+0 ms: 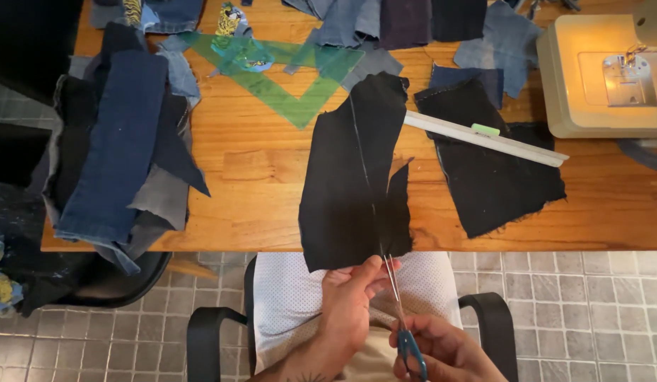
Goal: The person cuts a piece of black fabric with scissors, then uses a ruler and chalk to mark a line on the fabric. They then use a triangular ruler to mark another line and cut the fabric along the marked lines.
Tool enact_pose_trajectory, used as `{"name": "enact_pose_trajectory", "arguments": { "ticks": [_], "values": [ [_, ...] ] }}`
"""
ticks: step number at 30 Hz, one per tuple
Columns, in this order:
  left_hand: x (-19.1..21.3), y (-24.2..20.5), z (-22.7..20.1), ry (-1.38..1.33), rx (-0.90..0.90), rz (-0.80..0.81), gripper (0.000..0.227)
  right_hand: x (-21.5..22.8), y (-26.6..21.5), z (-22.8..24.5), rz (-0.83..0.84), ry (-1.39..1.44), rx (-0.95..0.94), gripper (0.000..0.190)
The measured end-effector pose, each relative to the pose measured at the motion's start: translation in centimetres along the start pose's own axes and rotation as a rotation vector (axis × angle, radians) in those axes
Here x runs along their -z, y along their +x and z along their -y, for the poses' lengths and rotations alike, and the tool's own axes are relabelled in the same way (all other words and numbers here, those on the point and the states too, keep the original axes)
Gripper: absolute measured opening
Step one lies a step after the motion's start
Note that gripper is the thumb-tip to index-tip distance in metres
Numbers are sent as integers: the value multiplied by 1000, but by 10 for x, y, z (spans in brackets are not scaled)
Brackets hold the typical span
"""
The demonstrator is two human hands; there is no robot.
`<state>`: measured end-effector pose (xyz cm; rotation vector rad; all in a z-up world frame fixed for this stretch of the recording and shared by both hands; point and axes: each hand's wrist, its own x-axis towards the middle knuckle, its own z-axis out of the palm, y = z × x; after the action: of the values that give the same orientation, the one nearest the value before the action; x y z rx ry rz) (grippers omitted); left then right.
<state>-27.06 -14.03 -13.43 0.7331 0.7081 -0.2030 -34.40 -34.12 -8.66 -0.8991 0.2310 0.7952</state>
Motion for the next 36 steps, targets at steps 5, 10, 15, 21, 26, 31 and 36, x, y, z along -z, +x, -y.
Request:
{"name": "enact_pose_trajectory", "arguments": {
  "ticks": [5, 10, 15, 21, 26, 31, 36],
  "values": [
    [1, 1, -3, -141, 64, 55, 9, 1, -3, 4, -75, 1, -78, 55],
    [-1, -5, -2, -197, 25, 43, 12, 7, -14, 2, -233, -65, -194, 52],
    [-15, -13, -19, -289, 42, 40, 40, -12, -8, 11, -161, 9, -117, 59],
    [-12, -10, -12, -283, -1, 96, 21, -8, 5, 12, -99, -186, -73, 49],
    [-10, -17, -20, -117, 269, 33, 26, -33, 17, 24, -84, -222, 1, 61],
    [-13, -23, -25, -79, 274, 31, 37, -33, 24, 23, -142, -239, 71, 57],
    [-11, -22, -24, -40, 245, 63, 50, -27, 29, 17, -90, -191, 150, 66]
  ]
}}
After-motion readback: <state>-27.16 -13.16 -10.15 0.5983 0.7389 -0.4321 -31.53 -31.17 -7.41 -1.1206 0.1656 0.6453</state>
